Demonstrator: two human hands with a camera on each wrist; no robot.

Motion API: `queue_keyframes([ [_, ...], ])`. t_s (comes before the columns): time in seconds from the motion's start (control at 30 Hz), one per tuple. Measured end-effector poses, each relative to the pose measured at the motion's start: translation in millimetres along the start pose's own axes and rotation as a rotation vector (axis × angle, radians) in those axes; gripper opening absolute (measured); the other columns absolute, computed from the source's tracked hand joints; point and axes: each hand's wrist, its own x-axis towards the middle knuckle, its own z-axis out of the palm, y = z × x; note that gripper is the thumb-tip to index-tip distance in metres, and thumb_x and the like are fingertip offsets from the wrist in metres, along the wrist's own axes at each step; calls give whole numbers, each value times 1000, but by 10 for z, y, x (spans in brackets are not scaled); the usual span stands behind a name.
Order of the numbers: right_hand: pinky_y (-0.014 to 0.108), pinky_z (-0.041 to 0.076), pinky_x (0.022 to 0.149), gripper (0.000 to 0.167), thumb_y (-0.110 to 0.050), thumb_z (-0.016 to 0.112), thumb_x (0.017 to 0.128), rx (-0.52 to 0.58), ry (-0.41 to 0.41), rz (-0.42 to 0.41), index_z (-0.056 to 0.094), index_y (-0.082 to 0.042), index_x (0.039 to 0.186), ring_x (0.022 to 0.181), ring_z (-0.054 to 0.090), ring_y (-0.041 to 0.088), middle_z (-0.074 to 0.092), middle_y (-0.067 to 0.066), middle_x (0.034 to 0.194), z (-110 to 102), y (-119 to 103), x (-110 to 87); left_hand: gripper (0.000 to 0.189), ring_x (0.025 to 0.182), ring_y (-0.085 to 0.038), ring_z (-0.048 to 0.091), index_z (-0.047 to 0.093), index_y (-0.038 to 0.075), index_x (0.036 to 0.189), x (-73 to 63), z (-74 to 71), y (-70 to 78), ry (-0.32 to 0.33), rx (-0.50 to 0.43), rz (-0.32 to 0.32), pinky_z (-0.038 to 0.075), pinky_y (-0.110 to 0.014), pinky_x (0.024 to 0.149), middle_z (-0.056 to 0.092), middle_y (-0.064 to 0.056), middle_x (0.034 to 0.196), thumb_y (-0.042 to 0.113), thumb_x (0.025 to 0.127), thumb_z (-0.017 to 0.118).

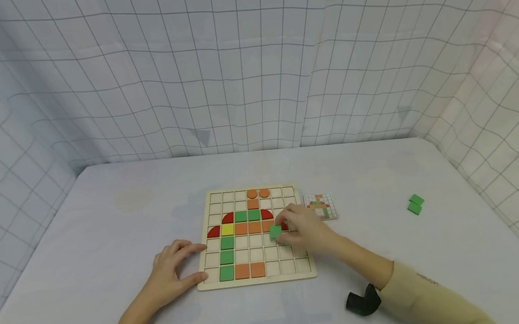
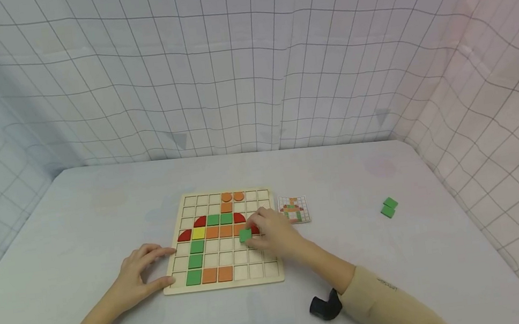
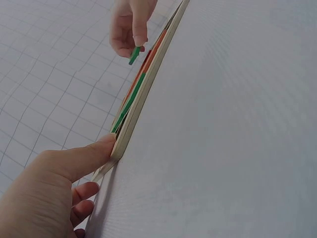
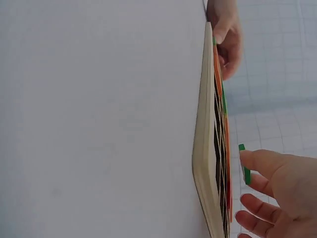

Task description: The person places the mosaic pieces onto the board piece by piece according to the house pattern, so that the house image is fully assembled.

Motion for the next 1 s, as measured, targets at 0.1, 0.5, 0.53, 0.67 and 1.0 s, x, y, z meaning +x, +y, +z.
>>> queue_keyframes([
  [0.1,31,42,76,28,-26,72,79,-18,-9,7,61,-10,100,88,50,15,56,2,99,66,-35,3,49,95,-23,46,61,15,111,1,1,0,0,0,0,26,-44,76,51,-1,103,27,67,79],
  [0.5,33,39,77,28,-29,74,76,-56,26,22,65,-13,97,90,49,17,55,2,98,164,-97,-7,49,95,-23,46,61,15,111,2,0,2,5,0,8,27,-43,75,52,-1,102,27,67,79],
  [0.53,33,39,77,28,-29,74,76,-55,24,29,65,-13,97,90,48,17,55,2,98,165,-98,-6,49,95,-23,46,61,15,111,2,0,2,5,-1,7,26,-43,75,52,-1,103,27,67,79],
  [0.67,34,39,78,29,-30,74,76,-50,11,50,65,-14,98,92,48,18,54,1,99,169,-96,-5,49,95,-23,46,61,15,111,3,-1,0,4,-3,8,26,-43,76,52,-1,103,27,67,79],
  [1.0,34,39,78,27,-27,73,77,9,3,70,65,-13,100,92,47,17,54,2,99,123,-107,-19,49,95,-22,46,62,14,111,5,0,0,7,-5,12,27,-43,76,52,-1,102,26,67,79],
])
